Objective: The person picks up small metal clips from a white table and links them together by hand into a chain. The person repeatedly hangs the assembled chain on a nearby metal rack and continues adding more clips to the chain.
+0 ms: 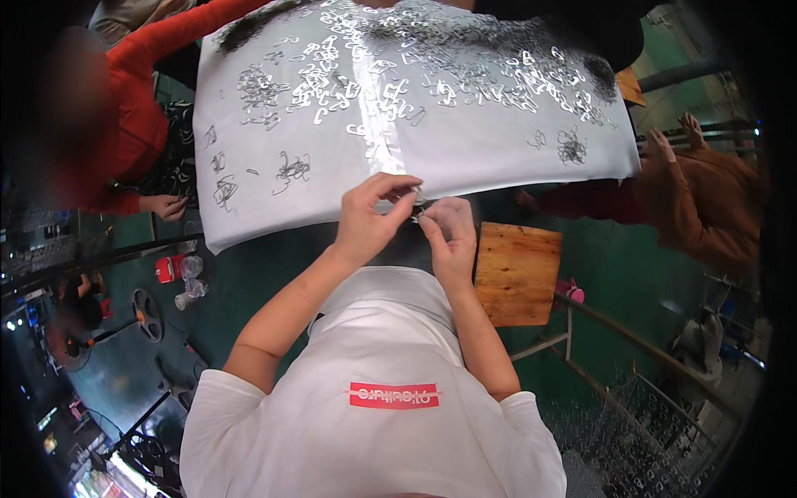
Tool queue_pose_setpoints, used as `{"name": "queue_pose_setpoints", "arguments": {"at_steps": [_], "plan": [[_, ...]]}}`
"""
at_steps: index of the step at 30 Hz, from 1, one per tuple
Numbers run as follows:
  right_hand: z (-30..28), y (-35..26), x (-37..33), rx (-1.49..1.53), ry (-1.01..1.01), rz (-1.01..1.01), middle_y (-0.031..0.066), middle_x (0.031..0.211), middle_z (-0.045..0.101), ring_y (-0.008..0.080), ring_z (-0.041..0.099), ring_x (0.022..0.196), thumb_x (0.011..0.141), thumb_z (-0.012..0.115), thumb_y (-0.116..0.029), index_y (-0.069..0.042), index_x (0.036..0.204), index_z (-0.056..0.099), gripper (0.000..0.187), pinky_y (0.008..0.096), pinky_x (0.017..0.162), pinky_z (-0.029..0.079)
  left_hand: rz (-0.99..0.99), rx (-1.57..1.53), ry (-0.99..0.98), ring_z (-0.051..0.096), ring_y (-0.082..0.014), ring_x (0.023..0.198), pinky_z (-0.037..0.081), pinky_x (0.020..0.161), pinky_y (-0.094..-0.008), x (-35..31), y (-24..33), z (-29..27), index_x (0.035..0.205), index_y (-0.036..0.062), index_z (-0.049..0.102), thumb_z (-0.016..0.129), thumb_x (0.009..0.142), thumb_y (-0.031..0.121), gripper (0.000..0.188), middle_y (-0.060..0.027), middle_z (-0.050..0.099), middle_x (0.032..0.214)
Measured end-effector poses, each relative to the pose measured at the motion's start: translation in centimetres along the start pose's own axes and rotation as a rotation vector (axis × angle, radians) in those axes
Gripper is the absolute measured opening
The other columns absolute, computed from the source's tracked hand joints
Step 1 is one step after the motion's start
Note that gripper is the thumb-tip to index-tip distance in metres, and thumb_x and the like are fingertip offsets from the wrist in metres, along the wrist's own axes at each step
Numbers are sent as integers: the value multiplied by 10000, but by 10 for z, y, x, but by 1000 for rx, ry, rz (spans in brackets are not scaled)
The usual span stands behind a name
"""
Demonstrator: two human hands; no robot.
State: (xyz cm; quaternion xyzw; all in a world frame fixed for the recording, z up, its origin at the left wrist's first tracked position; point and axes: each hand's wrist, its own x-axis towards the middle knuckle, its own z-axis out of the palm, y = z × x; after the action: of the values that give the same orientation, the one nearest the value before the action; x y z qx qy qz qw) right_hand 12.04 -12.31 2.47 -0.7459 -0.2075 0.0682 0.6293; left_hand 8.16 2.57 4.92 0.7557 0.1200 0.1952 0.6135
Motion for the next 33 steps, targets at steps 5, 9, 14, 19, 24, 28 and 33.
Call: {"name": "queue_pose_setpoints", "arguments": {"at_steps": [5,9,14,19,24,28,33], "plan": [[7,2,4,-11,-5,38,79,935,535,170,559,814,807,682,-23,-3,867,640,76,274,689,473,67,79,-24,643,-152,779,511,703,-264,-7,13,-2,989,20,700,669,796,-11,198,-79,685,898],[2,10,7,-4,-100,34,75,940,556,179,570,809,812,678,-33,-8,887,641,87,277,670,471,64,81,7,650,-162,797,513,703,-269,-14,8,-3,980,18,701,676,794,-16,191,-81,690,910],[-23,46,60,-81,-280,77,62,964,604,129,577,814,870,614,-49,1,968,628,111,241,713,459,105,66,50,642,-164,771,519,684,-264,-18,1,-4,990,27,692,675,790,-53,215,-87,672,905],[-5,106,167,-474,-387,-92,92,882,619,267,619,795,867,627,-128,-66,923,660,90,355,710,478,81,85,80,622,-149,754,511,671,-248,-21,-1,-5,986,34,691,671,797,-68,215,-81,656,900],[17,135,225,-935,-621,-361,75,897,597,285,617,841,843,645,-151,-83,918,626,102,381,702,481,-4,37,105,625,-149,756,512,677,-246,-26,-3,0,1004,41,698,676,796,-71,236,-83,660,903],[24,146,223,-1192,-700,-644,75,898,571,275,614,871,834,646,-146,-75,924,604,121,396,675,474,5,42,128,637,-158,775,519,687,-249,-27,-6,3,1013,41,702,679,800,-67,240,-93,670,928],[12,130,188,-804,-644,-166,77,869,615,209,602,750,877,599,-97,-45,933,579,79,335,637,459,-57,30,115,651,-158,792,525,694,-254,-26,-12,6,1012,35,696,679,815,-41,211,-93,680,921]]}}
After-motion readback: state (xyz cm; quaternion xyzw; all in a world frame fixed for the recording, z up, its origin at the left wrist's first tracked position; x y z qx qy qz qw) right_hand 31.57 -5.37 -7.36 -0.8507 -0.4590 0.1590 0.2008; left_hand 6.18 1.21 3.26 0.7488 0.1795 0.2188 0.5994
